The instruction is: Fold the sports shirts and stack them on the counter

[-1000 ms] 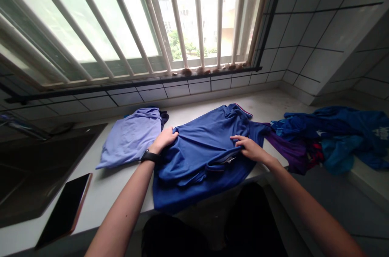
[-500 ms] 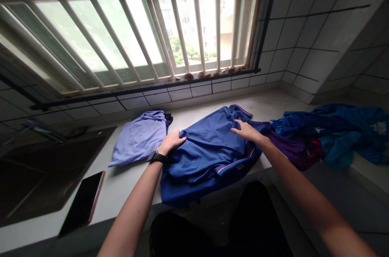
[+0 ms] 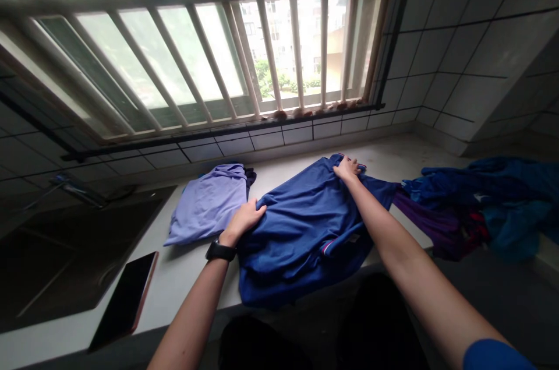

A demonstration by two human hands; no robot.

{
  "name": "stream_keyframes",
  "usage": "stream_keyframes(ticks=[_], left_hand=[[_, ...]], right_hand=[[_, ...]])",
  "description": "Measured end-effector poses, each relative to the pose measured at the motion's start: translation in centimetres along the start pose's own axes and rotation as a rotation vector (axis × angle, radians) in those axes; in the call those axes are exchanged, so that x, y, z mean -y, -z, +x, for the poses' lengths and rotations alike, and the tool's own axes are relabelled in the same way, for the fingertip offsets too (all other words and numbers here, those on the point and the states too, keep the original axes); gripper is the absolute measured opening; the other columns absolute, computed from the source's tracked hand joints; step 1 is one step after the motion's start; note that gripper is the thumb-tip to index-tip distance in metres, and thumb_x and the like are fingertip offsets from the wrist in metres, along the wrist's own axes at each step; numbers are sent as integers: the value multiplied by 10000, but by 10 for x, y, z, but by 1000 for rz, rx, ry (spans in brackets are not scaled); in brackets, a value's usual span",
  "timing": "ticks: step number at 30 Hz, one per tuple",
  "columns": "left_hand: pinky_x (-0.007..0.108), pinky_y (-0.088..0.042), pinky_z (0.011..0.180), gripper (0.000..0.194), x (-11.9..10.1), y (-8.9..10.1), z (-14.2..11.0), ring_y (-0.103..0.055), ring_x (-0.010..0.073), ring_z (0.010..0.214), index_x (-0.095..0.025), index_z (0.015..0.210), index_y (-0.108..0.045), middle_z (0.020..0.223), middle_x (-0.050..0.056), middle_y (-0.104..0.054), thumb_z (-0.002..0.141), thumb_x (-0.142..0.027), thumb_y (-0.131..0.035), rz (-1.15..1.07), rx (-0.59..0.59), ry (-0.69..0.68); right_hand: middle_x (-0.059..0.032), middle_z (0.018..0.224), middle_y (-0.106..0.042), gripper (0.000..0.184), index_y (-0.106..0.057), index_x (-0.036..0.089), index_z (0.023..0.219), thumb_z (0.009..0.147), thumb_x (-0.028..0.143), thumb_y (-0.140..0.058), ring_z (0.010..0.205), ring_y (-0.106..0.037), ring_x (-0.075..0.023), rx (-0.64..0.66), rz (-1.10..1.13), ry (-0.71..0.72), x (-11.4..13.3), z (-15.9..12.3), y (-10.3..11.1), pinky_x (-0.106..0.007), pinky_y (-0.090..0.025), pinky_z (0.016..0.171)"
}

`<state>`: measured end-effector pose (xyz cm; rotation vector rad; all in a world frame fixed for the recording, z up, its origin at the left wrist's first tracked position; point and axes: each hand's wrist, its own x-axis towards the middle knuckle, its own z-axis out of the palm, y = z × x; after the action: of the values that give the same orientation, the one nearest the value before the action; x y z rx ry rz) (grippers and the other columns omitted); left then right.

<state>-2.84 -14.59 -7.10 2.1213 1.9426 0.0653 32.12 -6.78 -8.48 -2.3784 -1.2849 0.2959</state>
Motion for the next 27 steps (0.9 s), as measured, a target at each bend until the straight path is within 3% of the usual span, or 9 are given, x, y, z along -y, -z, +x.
stream_keyframes(ticks=[3, 6, 12, 16, 19, 22, 25, 27], left_hand=[[314, -500, 833, 306, 5, -5, 0, -701, 279, 1041, -208, 1030, -598, 1097, 130, -746, 945, -468, -460, -22, 21, 17], [317, -510, 865, 292, 10, -6, -5, -702, 274, 1050, -201, 1007, -599, 1105, 119, -743, 934, -456, -476, -106, 37, 45], [314, -555, 921, 294, 7, -12, -48, -704, 245, 1098, -206, 1055, -583, 1163, 92, -740, 944, -454, -470, -595, 130, 92], [334, -602, 813, 377, 3, -26, -77, -752, 244, 966, -213, 1223, -460, 1082, 105, -762, 950, -471, -496, -772, 134, 238], [364, -593, 874, 488, 12, -31, -89, -746, 274, 1020, -218, 1258, -448, 1109, 120, -755, 881, -479, -618, -638, 0, 207], [410, -562, 948, 457, 22, -33, -93, -719, 308, 1098, -210, 1255, -486, 1163, 138, -738, 880, -434, -620, -485, -145, 160], [425, -558, 931, 394, 23, -37, -92, -718, 325, 1082, -189, 1265, -500, 1153, 159, -728, 914, -354, -571, -353, -251, 204], [438, -564, 917, 370, 22, -40, -90, -721, 329, 1052, -162, 1260, -520, 1126, 172, -717, 929, -324, -545, -291, -293, 208]], right_hand=[[-278, 1371, -551, 464, -594, 79, 1353, 908, 211, -583, 1290, -535, -371, 163, -29, 86, 6, 22, -11, -484, -456, 1027], [-196, 1334, -618, 445, -643, 116, 1318, 895, 92, -507, 1267, -565, -294, 173, -8, 259, 23, 37, -24, -382, -438, 1071], [-125, 1435, -567, 456, -594, 147, 1385, 971, 108, -408, 1279, -539, -240, 153, 42, 563, 88, 52, -40, -320, -405, 1111], [-188, 1564, -423, 521, -459, 110, 1493, 981, 177, -528, 1399, -447, -280, 144, 6, 760, 113, 29, -36, -402, -374, 1164], [-187, 1581, -408, 582, -455, 129, 1509, 959, 246, -604, 1449, -416, -295, 185, -35, 912, 78, -19, -25, -423, -349, 1197], [-112, 1507, -535, 451, -581, 225, 1432, 1005, 360, -531, 1389, -515, -265, 320, -54, 1170, -2, -73, -15, -414, -395, 1185], [-89, 1582, -460, 444, -588, 280, 1441, 1016, 383, -508, 1475, -413, -301, 368, -96, 1175, -78, -106, -11, -498, -390, 1188], [-73, 1613, -413, 436, -570, 310, 1457, 1033, 336, -470, 1506, -356, -295, 342, -83, 1131, -104, -116, -9, -534, -363, 1197]])
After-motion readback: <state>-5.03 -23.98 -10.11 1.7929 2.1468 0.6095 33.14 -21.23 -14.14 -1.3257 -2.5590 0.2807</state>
